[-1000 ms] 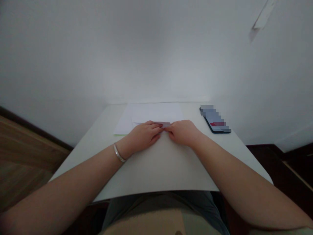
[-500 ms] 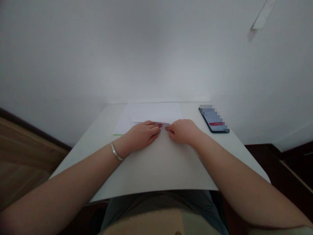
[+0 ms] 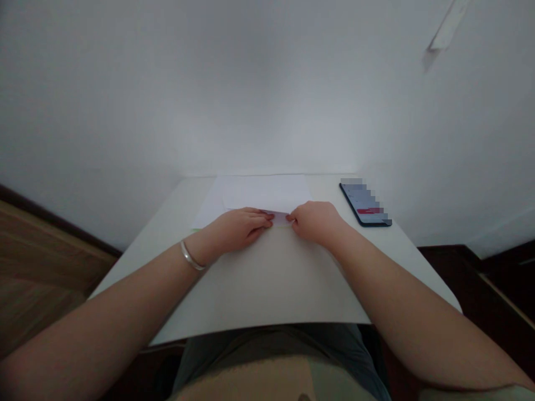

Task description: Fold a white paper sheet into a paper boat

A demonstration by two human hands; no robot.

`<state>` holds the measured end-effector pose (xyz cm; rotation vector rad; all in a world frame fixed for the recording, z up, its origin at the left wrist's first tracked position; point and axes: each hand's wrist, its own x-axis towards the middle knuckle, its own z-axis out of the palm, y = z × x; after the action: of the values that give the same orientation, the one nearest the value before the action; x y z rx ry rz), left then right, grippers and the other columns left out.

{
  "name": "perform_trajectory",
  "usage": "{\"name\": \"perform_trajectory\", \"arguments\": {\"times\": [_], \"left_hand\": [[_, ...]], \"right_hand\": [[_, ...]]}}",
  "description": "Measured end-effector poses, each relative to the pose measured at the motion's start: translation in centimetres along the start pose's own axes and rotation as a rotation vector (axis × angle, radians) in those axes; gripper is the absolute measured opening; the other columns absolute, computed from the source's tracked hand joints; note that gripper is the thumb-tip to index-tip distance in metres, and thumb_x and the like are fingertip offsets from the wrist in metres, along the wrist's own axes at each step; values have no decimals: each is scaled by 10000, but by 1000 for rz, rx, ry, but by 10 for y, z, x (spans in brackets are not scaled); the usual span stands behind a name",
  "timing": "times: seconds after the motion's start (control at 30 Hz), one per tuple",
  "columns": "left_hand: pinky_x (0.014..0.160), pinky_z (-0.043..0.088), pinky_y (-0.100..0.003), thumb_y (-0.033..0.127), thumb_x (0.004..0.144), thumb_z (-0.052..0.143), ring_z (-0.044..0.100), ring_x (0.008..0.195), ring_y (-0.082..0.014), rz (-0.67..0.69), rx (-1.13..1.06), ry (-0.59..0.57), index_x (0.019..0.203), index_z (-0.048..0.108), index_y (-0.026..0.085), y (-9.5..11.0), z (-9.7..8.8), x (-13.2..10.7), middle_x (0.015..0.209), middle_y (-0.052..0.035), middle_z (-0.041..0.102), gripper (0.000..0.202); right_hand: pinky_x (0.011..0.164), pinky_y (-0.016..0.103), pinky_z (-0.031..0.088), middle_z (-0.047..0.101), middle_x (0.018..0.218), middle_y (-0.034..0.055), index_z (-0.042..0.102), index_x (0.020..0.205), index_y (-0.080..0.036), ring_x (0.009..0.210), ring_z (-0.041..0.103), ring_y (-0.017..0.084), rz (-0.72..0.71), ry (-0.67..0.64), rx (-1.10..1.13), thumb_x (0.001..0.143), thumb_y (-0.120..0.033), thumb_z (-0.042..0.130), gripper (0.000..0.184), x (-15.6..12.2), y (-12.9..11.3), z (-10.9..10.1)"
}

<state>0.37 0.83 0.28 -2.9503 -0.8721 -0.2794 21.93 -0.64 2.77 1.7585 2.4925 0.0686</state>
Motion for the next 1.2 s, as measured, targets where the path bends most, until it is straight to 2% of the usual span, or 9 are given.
{"name": "perform_trajectory", "arguments": {"times": [0.13,0.23,0.3,0.43,0.7,0.9,1.03,1.13,1.2], "left_hand": [[959,487,-341,127,846,481,620,1065,-186,-18,-19,-15,1087,660,185,1,-2,0,1172,-65,666,306],[943,497,-348,130,843,479,624,1048,-197,-38,-2,-3,1080,657,169,4,-4,1,1120,-80,682,298],[943,496,-347,134,851,470,625,1045,-196,-39,1,0,1081,654,163,5,-5,2,1125,-86,680,296],[967,480,-342,134,853,461,623,1062,-192,-27,1,-18,1071,661,160,5,-5,2,1170,-81,668,296],[960,478,-331,117,833,469,627,1063,-193,-35,-4,-53,1043,680,154,5,-6,2,1192,-70,663,300],[935,489,-327,123,834,470,637,1045,-196,-44,-6,-80,1052,675,157,6,-7,2,1194,-69,662,301],[943,485,-323,133,843,456,626,1073,-194,-53,-27,-93,1054,676,166,6,-8,2,1229,-54,643,306],[910,501,-317,132,850,451,642,1018,-188,-54,-16,-90,1058,677,168,6,-8,2,1195,-50,651,309],[880,511,-313,134,854,459,643,988,-185,-45,5,-67,1048,681,174,5,-7,1,1148,-47,664,297]], "right_hand": [[671,356,464,739,971,103,714,1107,-329,852,678,280,-35,7,-5,834,-269,466,374,-2,-3,0],[661,335,455,744,957,72,679,1154,-375,820,679,255,-130,17,29,841,-282,457,395,-4,-10,2],[649,328,449,747,936,56,672,1151,-404,799,679,245,-144,32,44,849,-295,446,393,-4,-13,3],[657,322,454,745,962,43,672,1144,-420,833,678,240,-76,35,50,859,-309,436,387,-2,-13,4],[719,360,473,732,1034,77,722,1091,-339,913,669,274,81,-25,66,845,-284,449,371,0,-3,-2],[681,337,446,739,994,73,742,1045,-328,869,663,263,81,-25,82,824,-290,472,351,2,4,-2],[598,286,395,736,822,52,768,869,-275,724,631,207,133,66,157,811,-257,461,313,6,12,3],[584,266,386,724,829,35,750,914,-243,653,588,159,149,216,365,822,-218,443,322,10,15,13],[624,257,409,713,923,40,738,985,-225,677,579,141,85,305,493,828,-207,462,318,13,13,20]]}}
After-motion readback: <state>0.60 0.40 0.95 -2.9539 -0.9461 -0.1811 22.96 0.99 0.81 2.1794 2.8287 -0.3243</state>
